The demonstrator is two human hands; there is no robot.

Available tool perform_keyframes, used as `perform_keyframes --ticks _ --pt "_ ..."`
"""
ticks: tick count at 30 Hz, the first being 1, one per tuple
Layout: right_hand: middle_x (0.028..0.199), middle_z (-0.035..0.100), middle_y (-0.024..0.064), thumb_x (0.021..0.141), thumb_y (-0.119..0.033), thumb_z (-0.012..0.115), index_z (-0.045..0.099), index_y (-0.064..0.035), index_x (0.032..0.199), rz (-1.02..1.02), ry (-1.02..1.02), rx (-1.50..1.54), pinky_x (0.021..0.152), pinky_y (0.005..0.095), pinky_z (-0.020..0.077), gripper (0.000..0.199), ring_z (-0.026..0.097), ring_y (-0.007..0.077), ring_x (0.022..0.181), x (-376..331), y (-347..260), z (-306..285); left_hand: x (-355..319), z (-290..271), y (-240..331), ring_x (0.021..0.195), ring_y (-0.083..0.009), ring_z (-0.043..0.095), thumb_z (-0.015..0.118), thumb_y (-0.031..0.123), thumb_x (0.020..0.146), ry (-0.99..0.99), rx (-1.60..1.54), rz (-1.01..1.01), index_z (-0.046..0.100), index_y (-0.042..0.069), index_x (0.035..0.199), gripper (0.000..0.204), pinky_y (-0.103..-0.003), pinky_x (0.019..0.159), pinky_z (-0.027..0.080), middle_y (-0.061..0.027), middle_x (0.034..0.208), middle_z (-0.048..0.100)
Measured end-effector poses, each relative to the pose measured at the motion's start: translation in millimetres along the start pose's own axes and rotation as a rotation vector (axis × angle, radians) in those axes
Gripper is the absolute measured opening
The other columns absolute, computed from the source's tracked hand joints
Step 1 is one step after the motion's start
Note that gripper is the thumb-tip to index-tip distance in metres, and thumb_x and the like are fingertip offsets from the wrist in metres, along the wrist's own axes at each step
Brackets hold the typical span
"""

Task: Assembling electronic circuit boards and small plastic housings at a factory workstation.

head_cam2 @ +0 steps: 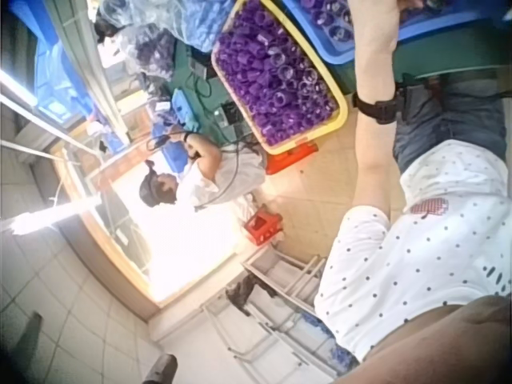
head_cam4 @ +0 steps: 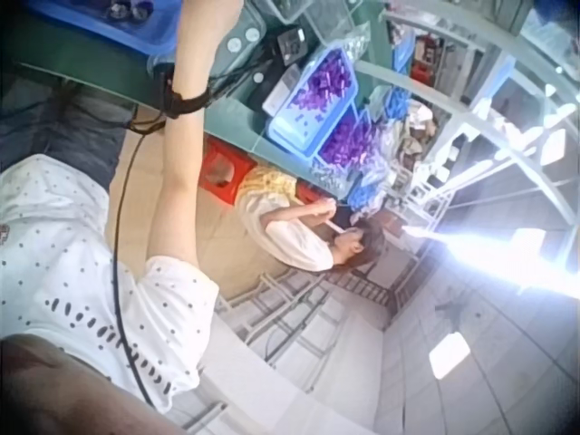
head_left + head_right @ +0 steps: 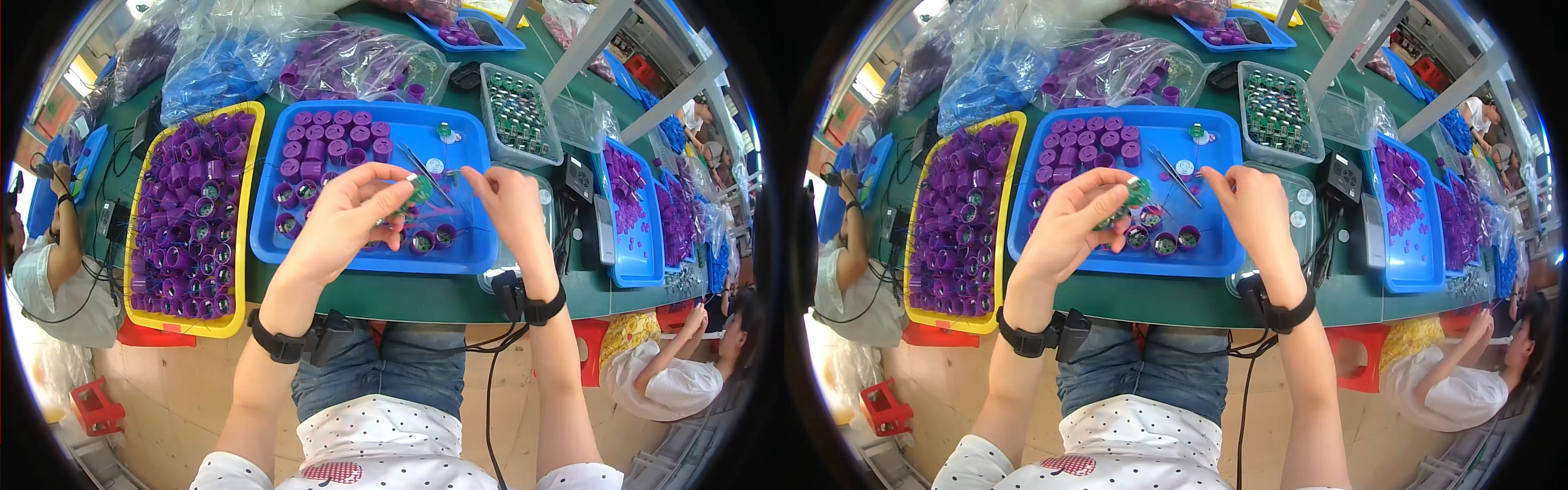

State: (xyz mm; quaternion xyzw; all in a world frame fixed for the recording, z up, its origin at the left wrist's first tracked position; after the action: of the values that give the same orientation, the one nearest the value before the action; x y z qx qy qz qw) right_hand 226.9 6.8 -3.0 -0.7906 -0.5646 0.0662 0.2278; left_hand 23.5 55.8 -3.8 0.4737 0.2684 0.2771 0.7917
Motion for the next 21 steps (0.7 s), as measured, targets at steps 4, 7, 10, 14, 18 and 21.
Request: perform_keyframes --ticks 4,7,10,14,18,21 --pt "0.066 0.061 0.0012 0.091 -0.029 0.054 0.063 -0.0017 0.080 -0.028 -0.389 0.938 0.051 0.0232 0.0404 0.031 0.054 0.0079 0.059 -23 -24 0 0 2 -4 0.075 -0.0080 0.052 0.059 0.012 0.090 -0.169 0.131 0.062 0.055 0.003 0.120 0.031 -0.023 0.067 0.046 -0.0024 0.094 0.058" --pt "0.067 0.057 -0.0006 0.094 -0.029 0.051 0.062 -0.0024 0.084 -0.114 -0.543 1.028 0.049 0.0204 0.0370 0.030 0.050 0.0055 0.058 -29 -34 3 1 8 -1 0.084 -0.0092 0.057 0.060 0.007 0.087 -0.135 0.121 0.076 0.055 0.001 0.121 0.034 -0.024 0.071 0.048 -0.0051 0.102 0.061" --pt "0.063 0.053 -0.0013 0.095 -0.029 0.050 0.062 -0.0019 0.084 0.010 -0.448 1.083 0.048 0.0192 0.0339 0.032 0.046 0.0037 0.056 -33 -36 6 3 7 -2 0.087 -0.0120 0.061 0.061 0.004 0.086 -0.064 0.066 0.074 0.055 0.000 0.120 0.035 -0.025 0.074 0.051 -0.0078 0.102 0.063" --pt "0.063 0.052 -0.0024 0.095 -0.027 0.049 0.062 -0.0017 0.083 0.047 -0.382 1.069 0.047 0.0193 0.0333 0.031 0.045 0.0038 0.056 -35 -37 10 6 -1 -9 0.084 -0.0156 0.065 0.063 0.001 0.084 0.000 -0.131 0.047 0.055 -0.001 0.119 0.036 -0.027 0.074 0.055 -0.0110 0.097 0.065" --pt "0.064 0.051 -0.0014 0.096 -0.026 0.049 0.060 -0.0024 0.085 0.015 -0.375 1.114 0.047 0.0194 0.0324 0.029 0.042 0.0034 0.055 -35 -31 14 4 1 -12 0.084 -0.0160 0.065 0.064 0.002 0.084 0.033 -0.025 0.036 0.054 -0.002 0.119 0.037 -0.027 0.074 0.056 -0.0112 0.095 0.066" --pt "0.063 0.049 0.0001 0.096 -0.026 0.048 0.058 -0.0030 0.088 0.018 -0.416 1.467 0.047 0.0210 0.0321 0.026 0.038 0.0047 0.053 -39 -38 15 2 5 -11 0.080 -0.0147 0.064 0.063 0.002 0.085 -0.011 -0.067 0.054 0.053 -0.001 0.120 0.037 -0.026 0.071 0.055 -0.0100 0.092 0.065"
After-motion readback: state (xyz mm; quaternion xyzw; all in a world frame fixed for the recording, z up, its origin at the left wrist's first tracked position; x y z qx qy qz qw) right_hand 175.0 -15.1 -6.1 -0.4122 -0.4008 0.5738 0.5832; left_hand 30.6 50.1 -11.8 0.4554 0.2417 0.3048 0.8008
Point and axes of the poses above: each hand's wrist, its own x-axis towards the middle knuckle, its own z-axis out of the palm, y = z × x, the point moved 4 cm from there along x, towards the middle knuckle
